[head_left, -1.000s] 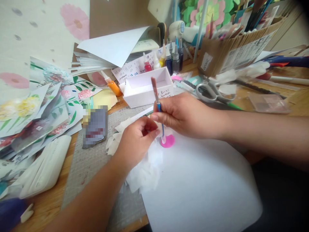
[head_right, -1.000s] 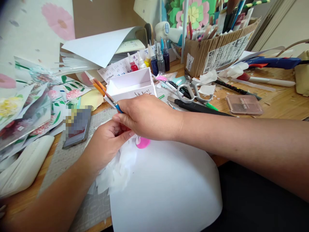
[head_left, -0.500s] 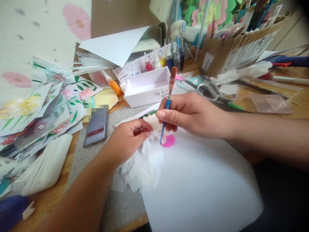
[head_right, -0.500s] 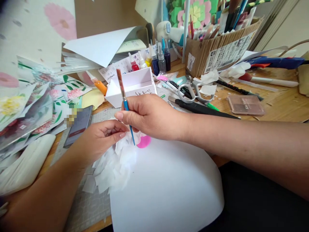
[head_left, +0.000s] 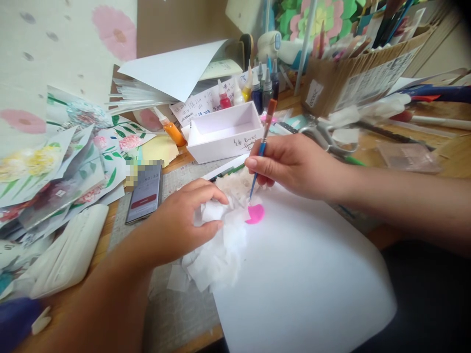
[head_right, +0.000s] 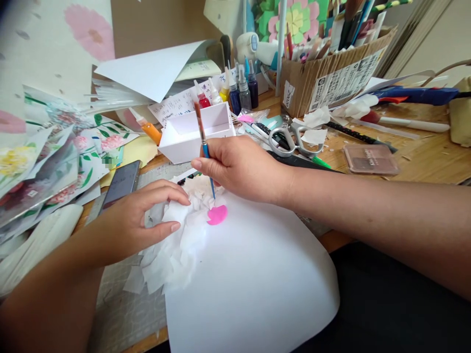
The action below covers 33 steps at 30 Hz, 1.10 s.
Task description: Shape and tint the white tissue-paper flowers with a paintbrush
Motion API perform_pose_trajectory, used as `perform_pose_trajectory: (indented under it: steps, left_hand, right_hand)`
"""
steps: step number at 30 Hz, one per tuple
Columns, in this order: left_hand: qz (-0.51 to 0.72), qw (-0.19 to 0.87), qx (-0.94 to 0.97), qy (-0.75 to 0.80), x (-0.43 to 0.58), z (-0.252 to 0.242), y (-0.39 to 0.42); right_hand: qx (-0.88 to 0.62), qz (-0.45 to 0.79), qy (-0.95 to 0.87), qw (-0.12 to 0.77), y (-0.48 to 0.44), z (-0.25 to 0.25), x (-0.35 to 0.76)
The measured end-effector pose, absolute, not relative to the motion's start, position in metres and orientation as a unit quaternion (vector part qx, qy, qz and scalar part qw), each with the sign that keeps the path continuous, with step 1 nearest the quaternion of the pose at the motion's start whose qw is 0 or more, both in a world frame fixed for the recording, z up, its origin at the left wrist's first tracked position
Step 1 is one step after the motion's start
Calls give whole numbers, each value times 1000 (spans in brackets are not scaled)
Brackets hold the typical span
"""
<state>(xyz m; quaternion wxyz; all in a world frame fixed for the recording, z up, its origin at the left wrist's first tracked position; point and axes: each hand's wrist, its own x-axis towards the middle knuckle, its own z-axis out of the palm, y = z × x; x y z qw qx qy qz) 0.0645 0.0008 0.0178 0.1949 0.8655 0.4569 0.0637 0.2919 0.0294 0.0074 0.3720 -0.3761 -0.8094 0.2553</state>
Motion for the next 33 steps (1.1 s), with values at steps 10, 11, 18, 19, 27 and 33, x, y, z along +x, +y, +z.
perform_pose_trajectory:
  steps: [10,11,18,19,27,33]
  left_hand:
    - [64,56,894,439,94,9,-17]
    - [67,30,894,442,99,6,-19]
    - [145,140,845,495,95,8,-14]
    - [160,205,821,508,91,10,-12]
    - [134,342,727,581,93,1,-4]
    - [119,366,743,547,94,1,-3]
  right_hand:
    - [-385,245,-814,359,28,9,292]
    - [-386,241,-815,360,28,9,291]
    - [-388,233,-816,359,29,10,291]
    - [-388,238,-815,358,29,10,291]
    - [-394,237,-814,354,29,9,292]
    - [-400,224,-817,350,29,9,293]
